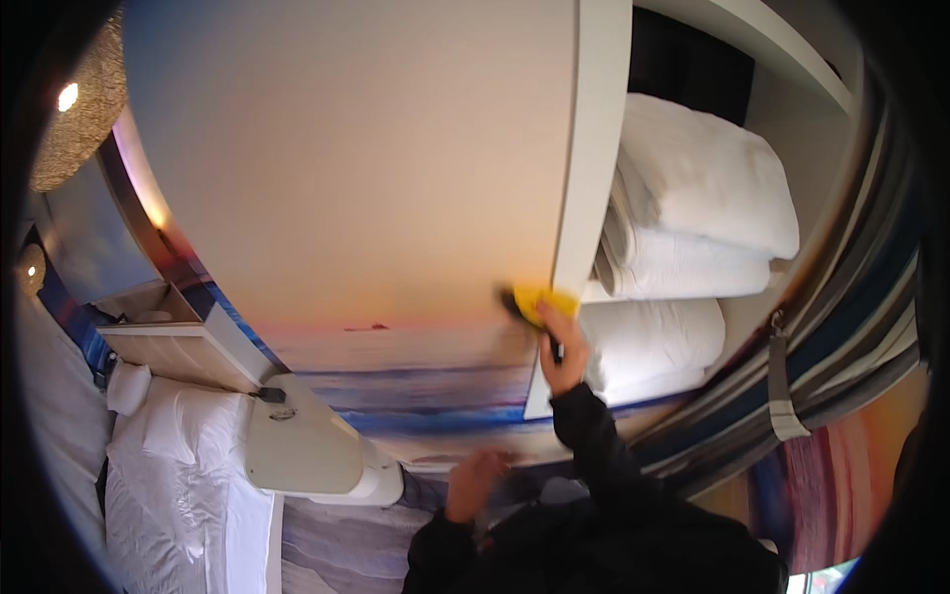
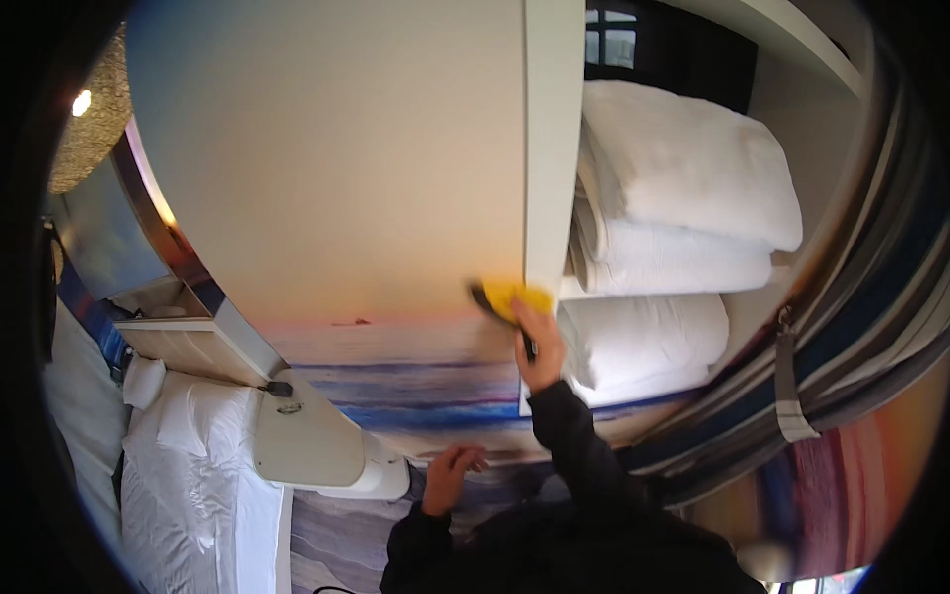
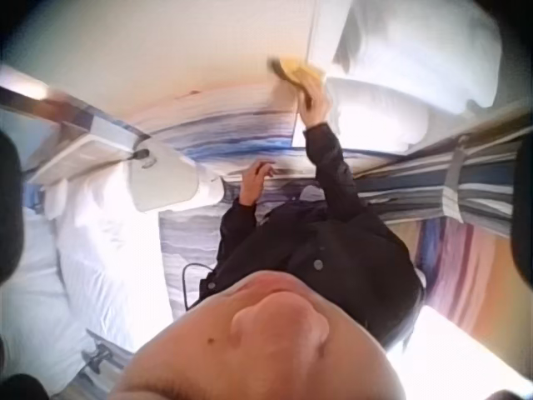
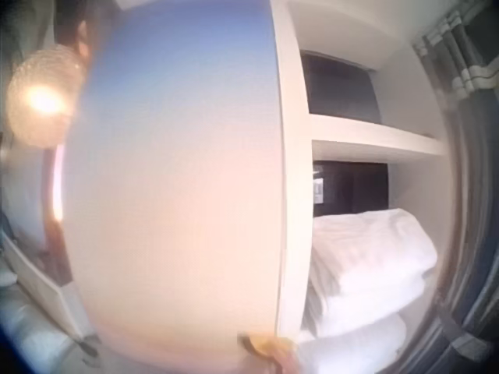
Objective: The person wipes a white shelving unit and adjacent wall with a yellow cloth. The camera is extremely unstable, making it difficult to see the specific areas being cleaned.
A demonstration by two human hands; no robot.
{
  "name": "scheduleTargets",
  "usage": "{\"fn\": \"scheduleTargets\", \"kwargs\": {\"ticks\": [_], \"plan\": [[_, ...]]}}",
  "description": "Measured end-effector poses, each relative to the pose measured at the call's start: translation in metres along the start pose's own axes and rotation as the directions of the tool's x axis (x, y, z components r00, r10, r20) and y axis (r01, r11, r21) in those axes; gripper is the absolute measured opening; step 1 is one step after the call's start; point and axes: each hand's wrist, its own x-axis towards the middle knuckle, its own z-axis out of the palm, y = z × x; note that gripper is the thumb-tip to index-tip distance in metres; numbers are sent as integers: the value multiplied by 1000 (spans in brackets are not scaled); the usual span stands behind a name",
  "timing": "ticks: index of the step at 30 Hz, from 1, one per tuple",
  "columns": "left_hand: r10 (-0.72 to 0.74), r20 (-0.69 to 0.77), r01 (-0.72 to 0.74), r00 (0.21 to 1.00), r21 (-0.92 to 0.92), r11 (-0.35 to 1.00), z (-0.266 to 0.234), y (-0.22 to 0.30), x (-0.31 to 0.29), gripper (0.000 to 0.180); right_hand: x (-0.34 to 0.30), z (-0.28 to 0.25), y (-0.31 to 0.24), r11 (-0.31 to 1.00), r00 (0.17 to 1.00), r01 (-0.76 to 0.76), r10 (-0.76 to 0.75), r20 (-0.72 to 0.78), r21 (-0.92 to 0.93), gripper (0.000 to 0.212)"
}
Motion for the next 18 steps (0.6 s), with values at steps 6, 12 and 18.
{"fn": "scheduleTargets", "kwargs": {"ticks": [6, 12, 18], "plan": [[72, -6, -72, 997, -161, 984, 13, 15, 3, 23, 158, 1, -68, 967, 941, 152, -79, -328, 204, 35], [49, 66, -33, 997, -226, 974, 31, 19, 17, 22, -21, 15, -1, 978, 978, -199, 202, -49, 63, 40], [67, 44, -57, 997, -203, 978, 23, 5, 19, 22, 130, -5, -55, 979, 959, 51, 7, -285, 196, 33]]}}
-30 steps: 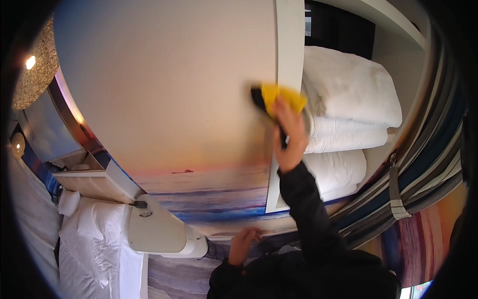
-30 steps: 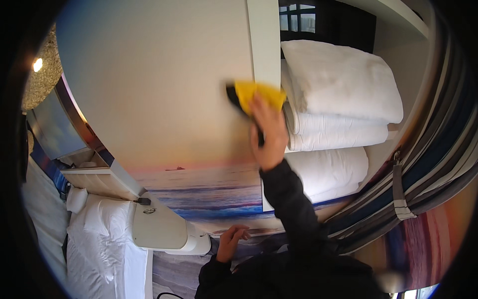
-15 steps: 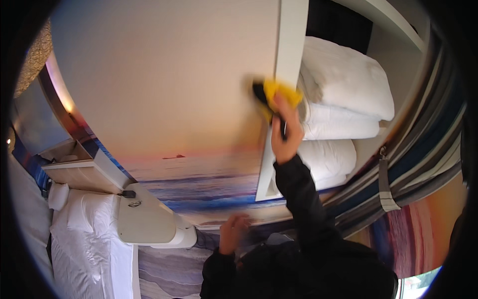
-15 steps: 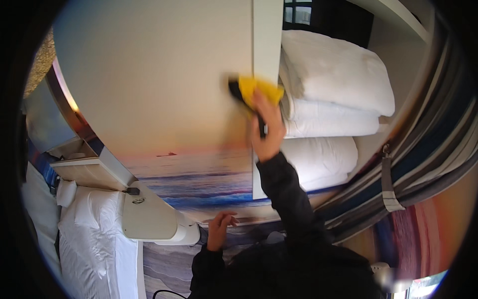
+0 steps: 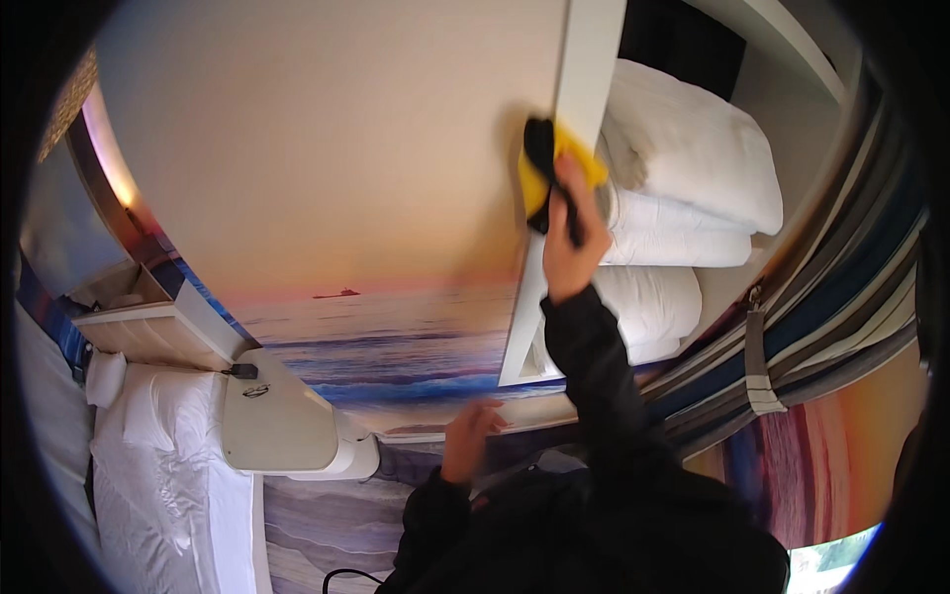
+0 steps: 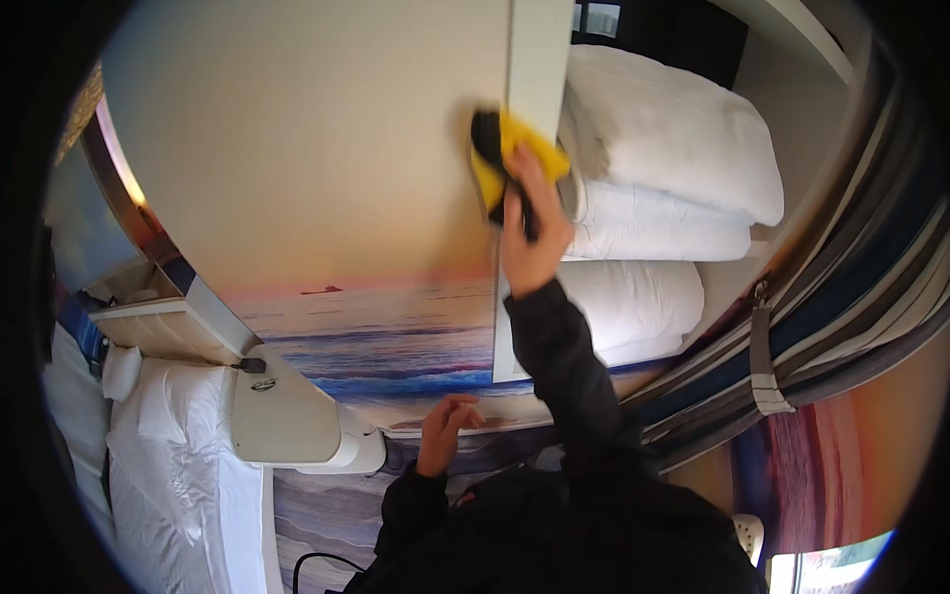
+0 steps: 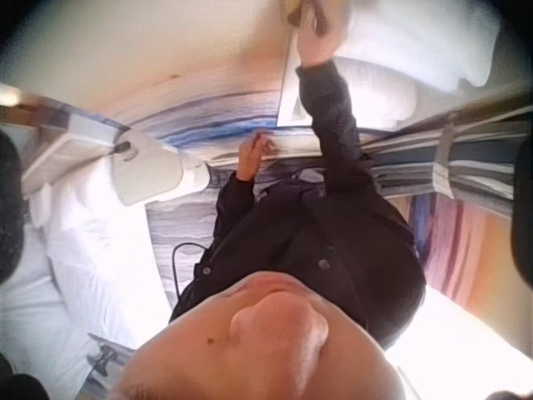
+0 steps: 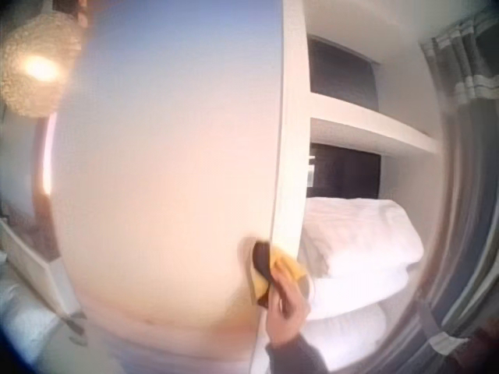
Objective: The person wipes a white shelving unit and adjacent wall with a yellow cloth. The camera is extremely unstable, making it difficult to see the specific areas being cleaned.
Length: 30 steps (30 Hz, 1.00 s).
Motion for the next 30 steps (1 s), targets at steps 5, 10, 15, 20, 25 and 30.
{"fn": "scheduleTargets", "kwargs": {"ticks": [5, 10, 15, 20, 25, 30], "plan": [[31, 14, -32, 999, 64, 997, 22, 20, 3, 23, -15, 1, 15, 987, 997, -73, 76, -20, 142, 29], [46, -46, -44, 998, 57, 997, 38, 34, -2, 26, -153, -41, 64, 986, 957, -157, 166, 239, -55, 31], [77, -265, -54, 961, 92, 994, 42, 39, -12, 28, -7, -25, 16, 997, 996, 77, -78, 33, 21, 33], [49, -355, 18, 934, 182, 983, 62, 50, -17, 30, -57, -31, 29, 998, 983, -57, 51, 177, 32, 35], [6, -443, 70, 896, 153, 986, 76, 22, -28, 24, -136, -55, 55, 979, 945, -201, 183, 270, 40, 31], [-33, -429, 103, 902, 140, 985, 94, 12, -33, 23, -17, -30, 12, 928, 971, -220, 179, 158, 302, 33]]}}
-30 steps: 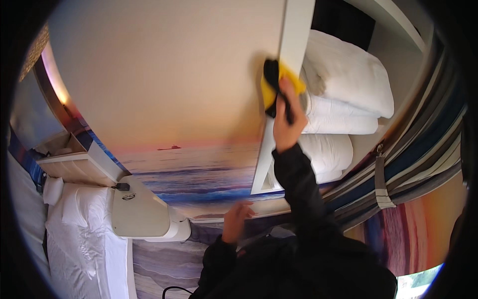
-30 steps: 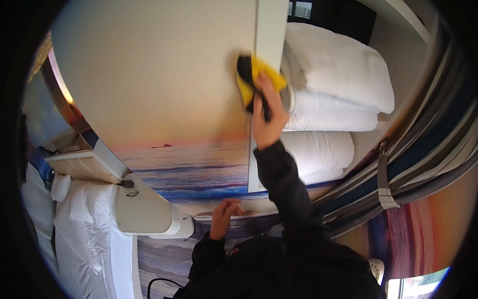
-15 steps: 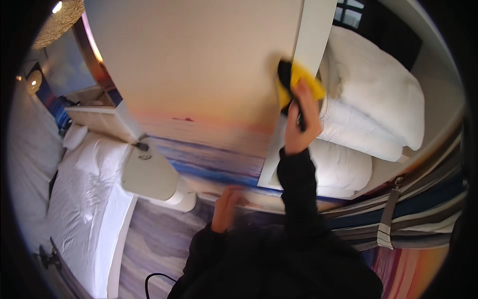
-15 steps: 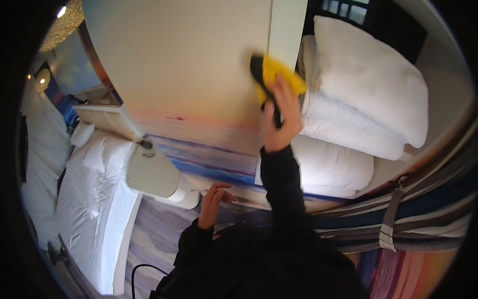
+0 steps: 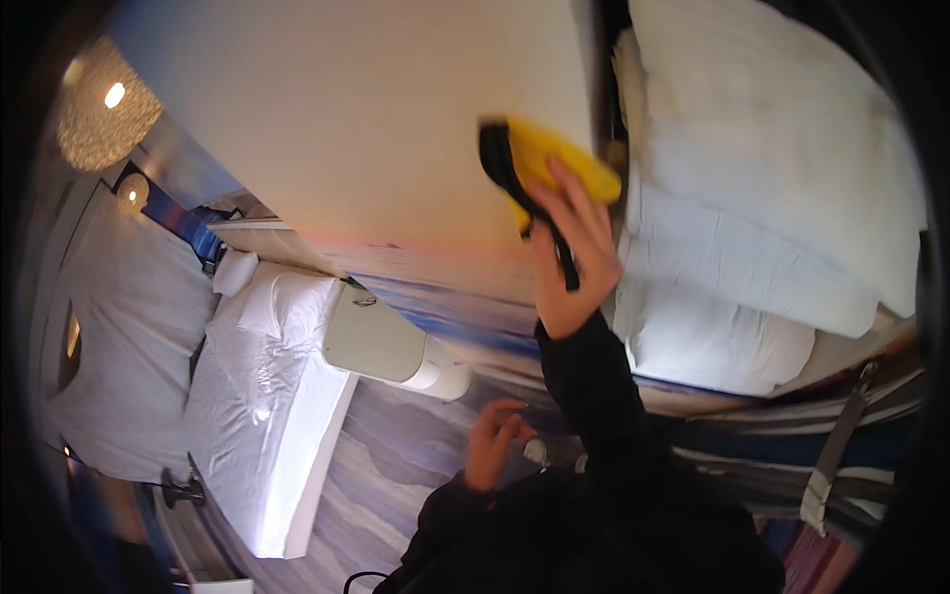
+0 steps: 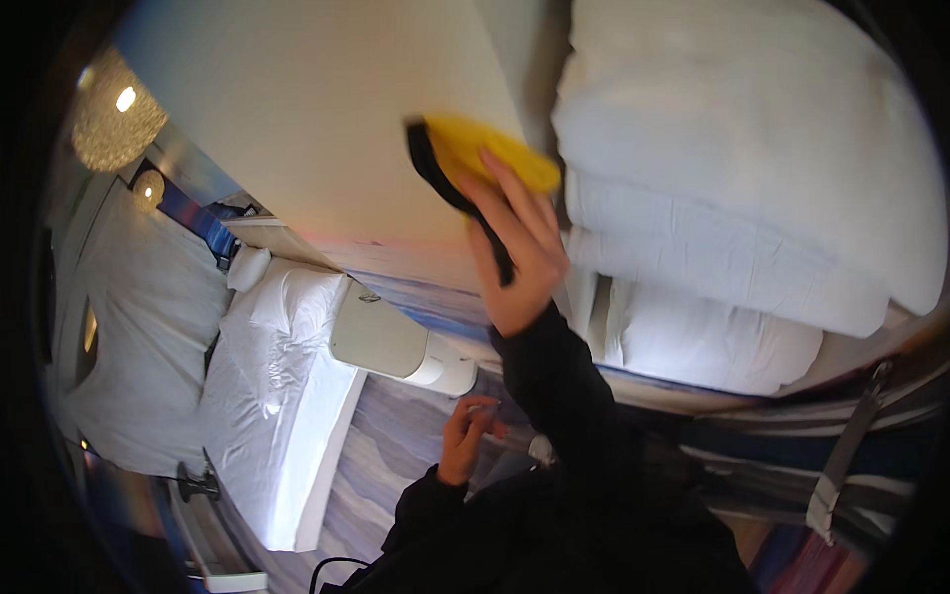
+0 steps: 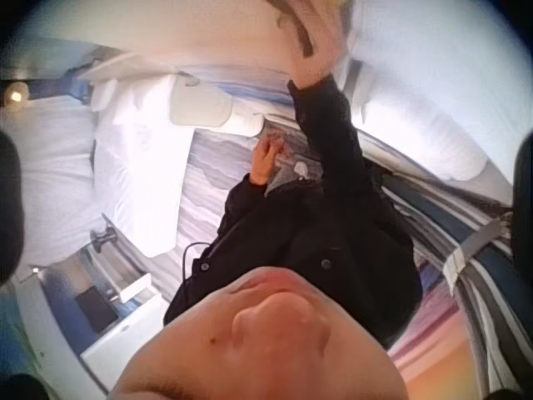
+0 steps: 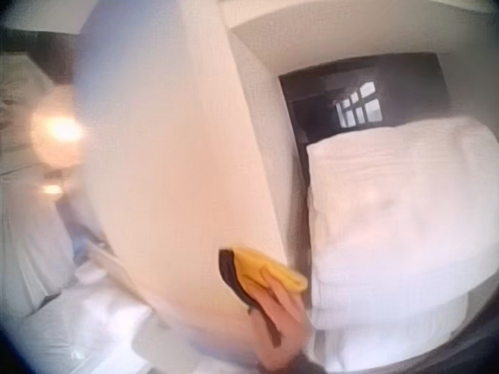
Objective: The person wipes a white shelving unit and adjacent wall with a yellow cloth. The camera is extremely unstable, making it difficult to see the specific areas being cleaned.
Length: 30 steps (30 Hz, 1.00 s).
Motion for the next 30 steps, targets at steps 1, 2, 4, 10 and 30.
{"fn": "scheduleTargets", "kwargs": {"ticks": [1, 2, 4, 10, 30], "plan": [[-30, 32, 30, 999, 5, 1000, 1, 3, -2, 23, 11, 2, -6, 999, 999, 4, -2, -36, 44, 33], [-51, 69, 51, 996, -3, 999, 3, 5, -2, 23, 4, -2, -3, 1000, 1000, -1, 1, -24, 5, 34], [-73, 128, 76, 989, -19, 997, 4, 4, 4, 22, -16, -5, 8, 996, 1000, 13, -13, 4, -84, 35], [24, 313, -30, 949, 15, 999, -6, 1, 72, 22, -132, -31, 72, 957, 992, -90, 110, 58, -274, 36], [72, 862, 114, 503, -148, 982, -66, 9, 155, 33, -216, -28, 89, 708, 742, -627, 417, -525, -324, 17]]}}
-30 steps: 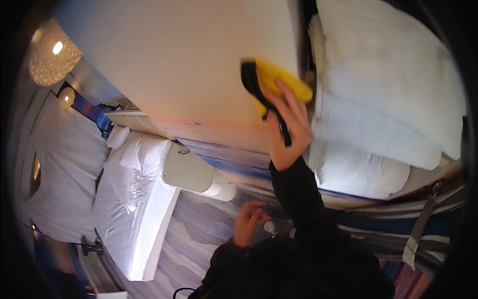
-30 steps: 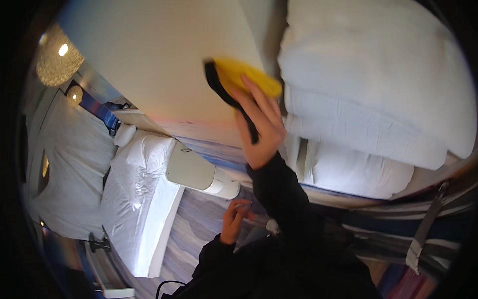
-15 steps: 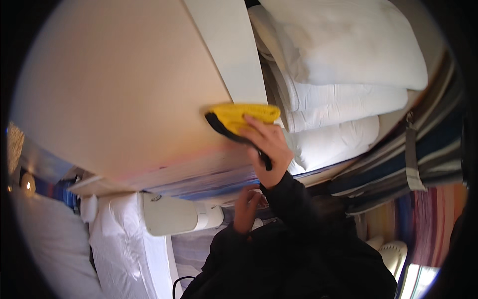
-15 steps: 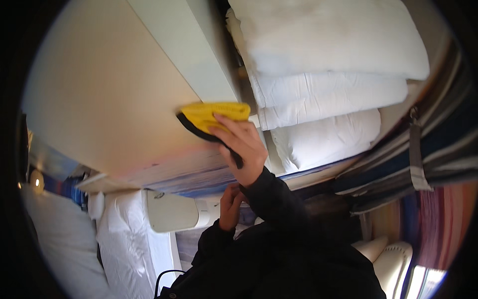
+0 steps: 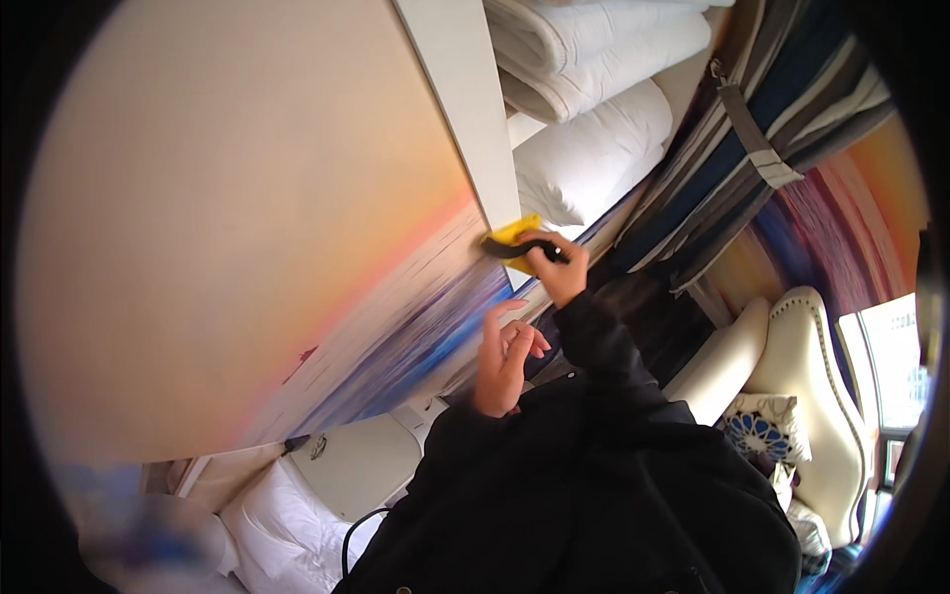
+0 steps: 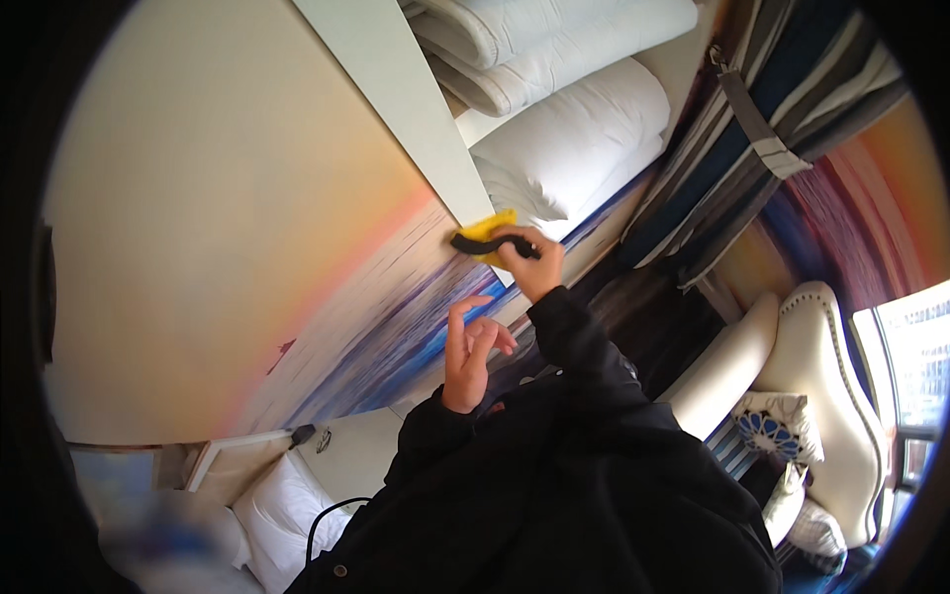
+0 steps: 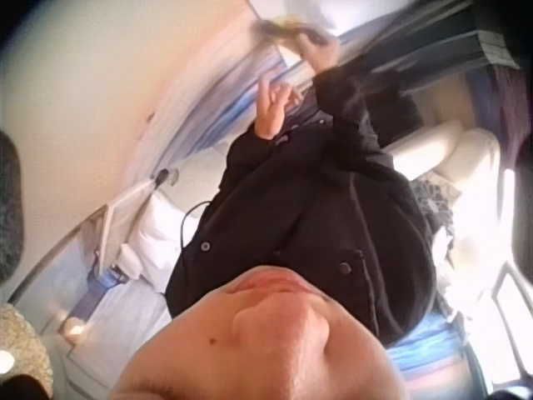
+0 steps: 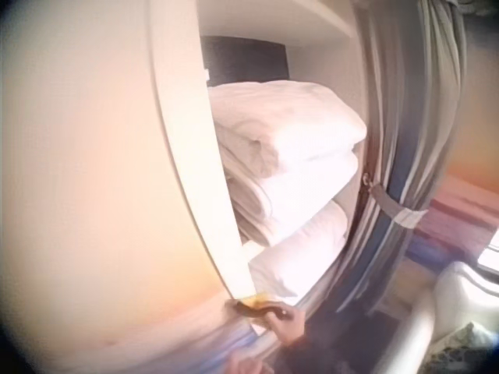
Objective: The person wipes a white shelving unit and adjacent wall with a yellow cloth. The camera is extremely unstable, making it difficult to see the specific areas being cleaned.
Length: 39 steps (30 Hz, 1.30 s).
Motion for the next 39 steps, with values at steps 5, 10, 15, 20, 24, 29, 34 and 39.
{"fn": "scheduleTargets", "kwargs": {"ticks": [5, 10, 15, 20, 24, 29, 34, 39], "plan": [[-14, -37, 15, 999, 14, 1000, -16, 5, -17, 32, 10, -40, -76, 951, 968, -97, 159, -194, 295, 17], [3, -46, -1, 999, 43, 999, -23, 6, -27, 29, 6, -41, -95, 697, 925, -203, 366, -98, 688, 17], [78, -75, -68, 994, 122, 990, -18, 8, -37, 21, -17, -14, -80, 632, 880, -362, 474, 28, 685, 20], [179, -130, -143, 975, 245, 959, -12, 2, -36, 25, -41, -7, -73, 552, 860, -420, 496, 121, 720, 15], [221, -169, -175, 960, 251, 952, 2, -1, -28, 27, -34, -17, -81, 381, 789, -535, 544, 285, 754, 25], [186, -194, -126, 963, 288, 949, 25, -7, -25, 27, -21, -47, -52, 274, 732, -605, 560, 388, 747, 33], [155, -248, -70, 956, 321, 945, 46, -13, -27, 27, -4, -66, -61, 297, 745, -556, 593, 307, 776, 29], [138, -357, -23, 924, 309, 951, 54, -17, -31, 29, 22, -46, -151, 720, 955, -169, 290, -69, 673, 16]]}}
